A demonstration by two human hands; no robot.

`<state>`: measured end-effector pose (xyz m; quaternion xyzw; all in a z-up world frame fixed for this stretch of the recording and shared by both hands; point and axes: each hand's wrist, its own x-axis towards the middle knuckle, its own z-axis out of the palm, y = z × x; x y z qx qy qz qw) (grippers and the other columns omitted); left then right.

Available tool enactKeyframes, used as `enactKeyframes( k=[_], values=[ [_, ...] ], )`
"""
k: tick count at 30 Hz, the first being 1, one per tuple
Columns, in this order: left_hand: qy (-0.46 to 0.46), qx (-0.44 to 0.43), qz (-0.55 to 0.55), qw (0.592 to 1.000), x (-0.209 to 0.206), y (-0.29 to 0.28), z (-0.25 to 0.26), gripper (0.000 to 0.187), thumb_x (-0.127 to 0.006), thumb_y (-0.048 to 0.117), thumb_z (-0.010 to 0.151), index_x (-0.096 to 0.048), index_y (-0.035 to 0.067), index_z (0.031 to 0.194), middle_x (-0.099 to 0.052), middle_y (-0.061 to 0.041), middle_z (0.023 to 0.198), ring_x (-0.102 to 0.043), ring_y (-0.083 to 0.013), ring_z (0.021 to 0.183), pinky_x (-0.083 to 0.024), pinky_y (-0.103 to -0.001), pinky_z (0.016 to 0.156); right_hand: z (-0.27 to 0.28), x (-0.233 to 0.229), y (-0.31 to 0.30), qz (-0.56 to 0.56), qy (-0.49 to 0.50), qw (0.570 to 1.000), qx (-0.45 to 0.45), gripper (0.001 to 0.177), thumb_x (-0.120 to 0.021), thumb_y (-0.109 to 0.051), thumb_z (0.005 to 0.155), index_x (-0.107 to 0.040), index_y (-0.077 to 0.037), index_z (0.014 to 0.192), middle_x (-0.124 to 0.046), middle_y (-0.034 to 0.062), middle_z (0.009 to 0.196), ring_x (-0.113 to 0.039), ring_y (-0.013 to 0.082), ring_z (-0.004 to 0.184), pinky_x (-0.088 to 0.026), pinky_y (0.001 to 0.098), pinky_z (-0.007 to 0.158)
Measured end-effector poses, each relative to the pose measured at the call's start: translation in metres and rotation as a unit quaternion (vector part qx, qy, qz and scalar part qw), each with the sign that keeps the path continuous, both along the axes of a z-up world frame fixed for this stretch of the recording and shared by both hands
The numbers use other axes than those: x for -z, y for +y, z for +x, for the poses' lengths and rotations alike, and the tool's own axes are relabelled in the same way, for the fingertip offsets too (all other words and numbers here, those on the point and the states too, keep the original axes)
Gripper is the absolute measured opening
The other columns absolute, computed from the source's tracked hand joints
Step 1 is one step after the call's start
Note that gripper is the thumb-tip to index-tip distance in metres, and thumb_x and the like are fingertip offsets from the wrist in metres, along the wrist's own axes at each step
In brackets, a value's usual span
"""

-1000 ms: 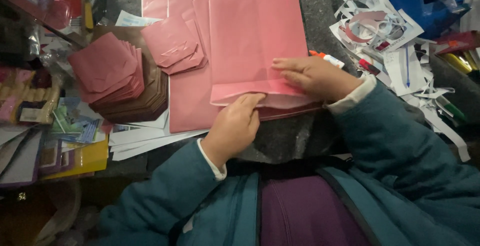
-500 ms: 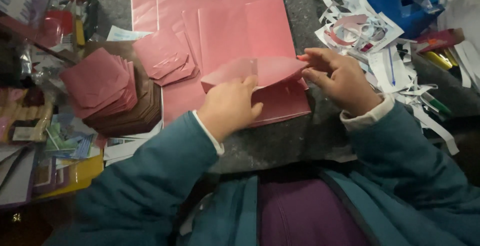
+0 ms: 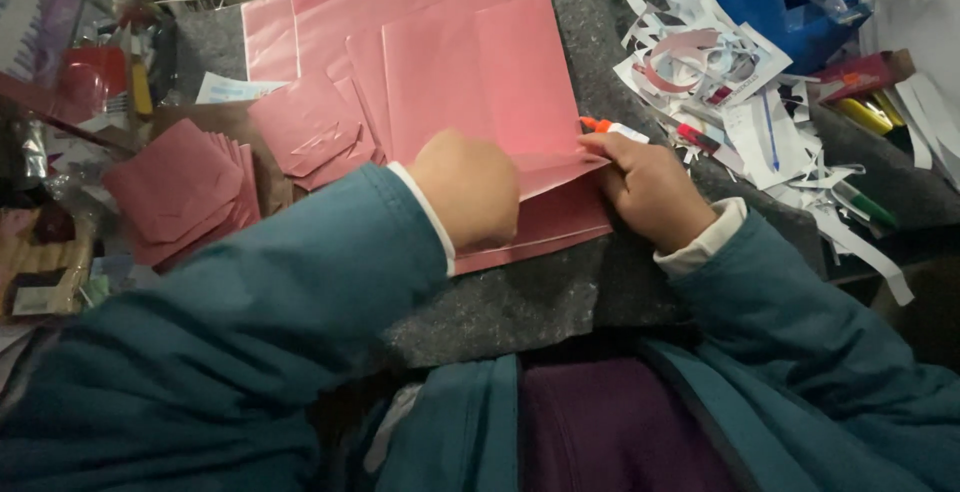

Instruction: Fold and glue pink paper bags at a workstation.

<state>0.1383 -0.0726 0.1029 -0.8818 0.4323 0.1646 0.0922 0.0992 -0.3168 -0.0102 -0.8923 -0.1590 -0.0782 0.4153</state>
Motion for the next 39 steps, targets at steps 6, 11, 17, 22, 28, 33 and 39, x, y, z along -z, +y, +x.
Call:
enactKeyframes(
  k=[6,11,17,22,28,33,39],
  values=[
    [-0.001,0.016,-0.055,0.998,0.022,-0.011,0.019,0.017,-0.067,0.022,0.080,-0.079,0.010,0.084,-0.074,-0.017,0.087,-0.072,-0.0377,0.085,-0.057,-0.049,0.075,-0.001,-0.008,0.003,-0.012,0.010,1.000,0.014,0.040,-0.060,0.001,0.093,-0.063,-0.004,0.133,-0.074,0.0184,0.115,-0.073,0.0332,0.107,-0.056,0.0381,0.091],
    [-0.050,0.056,-0.141,0.987,0.035,-0.004,0.027,0.016,-0.062,0.014,0.083,-0.077,0.007,0.085,-0.073,-0.019,0.089,-0.071,-0.0393,0.087,-0.057,-0.048,0.075,-0.001,-0.013,0.005,0.006,0.004,1.000,-0.003,0.043,-0.060,-0.001,0.092,-0.061,-0.006,0.135,-0.072,0.0194,0.120,-0.071,0.0349,0.111,-0.055,0.0387,0.093],
    [0.085,0.099,-0.206,0.970,0.085,-0.013,0.078,0.016,-0.061,0.014,0.090,-0.074,0.008,0.096,-0.072,-0.017,0.097,-0.069,-0.0402,0.091,-0.054,-0.048,0.080,-0.003,-0.014,0.007,0.006,-0.004,1.000,0.016,0.044,-0.061,-0.003,0.096,-0.057,-0.005,0.139,-0.071,0.0216,0.119,-0.069,0.0380,0.109,-0.055,0.0400,0.089],
    [0.161,0.163,-0.192,0.954,0.074,-0.018,0.088,0.020,-0.062,0.015,0.086,-0.071,0.011,0.104,-0.073,-0.011,0.101,-0.068,-0.0367,0.095,-0.053,-0.046,0.080,-0.001,-0.005,0.004,0.019,-0.002,0.999,0.030,0.041,-0.059,-0.001,0.095,-0.060,-0.005,0.136,-0.074,0.0179,0.116,-0.074,0.0323,0.105,-0.057,0.0360,0.087],
    [0.128,0.096,-0.068,0.985,0.034,-0.037,0.074,0.028,-0.067,0.018,0.077,-0.076,0.017,0.104,-0.073,-0.010,0.105,-0.068,-0.0356,0.097,-0.055,-0.043,0.083,0.000,0.007,-0.001,0.054,-0.011,0.996,0.077,0.030,-0.066,-0.002,0.095,-0.065,-0.004,0.125,-0.076,0.0131,0.110,-0.077,0.0235,0.102,-0.059,0.0316,0.087],
    [0.120,0.090,-0.029,0.988,0.075,-0.038,0.094,0.029,-0.069,0.020,0.077,-0.078,0.016,0.105,-0.074,-0.011,0.107,-0.070,-0.0340,0.097,-0.056,-0.042,0.083,0.000,0.005,-0.006,-0.020,-0.055,0.996,0.074,0.018,-0.069,0.000,0.089,-0.074,-0.003,0.106,-0.074,0.0155,0.099,-0.074,0.0298,0.091,-0.057,0.0357,0.080],
    [0.114,0.051,-0.016,0.992,0.046,-0.033,0.077,0.025,-0.073,0.016,0.071,-0.080,0.012,0.094,-0.074,-0.016,0.096,-0.072,-0.0353,0.089,-0.056,-0.044,0.077,0.000,0.010,-0.008,-0.092,-0.134,0.986,0.044,0.021,-0.069,-0.001,0.085,-0.076,-0.003,0.104,-0.073,0.0140,0.101,-0.070,0.0335,0.097,-0.056,0.0400,0.087]
  ],
)
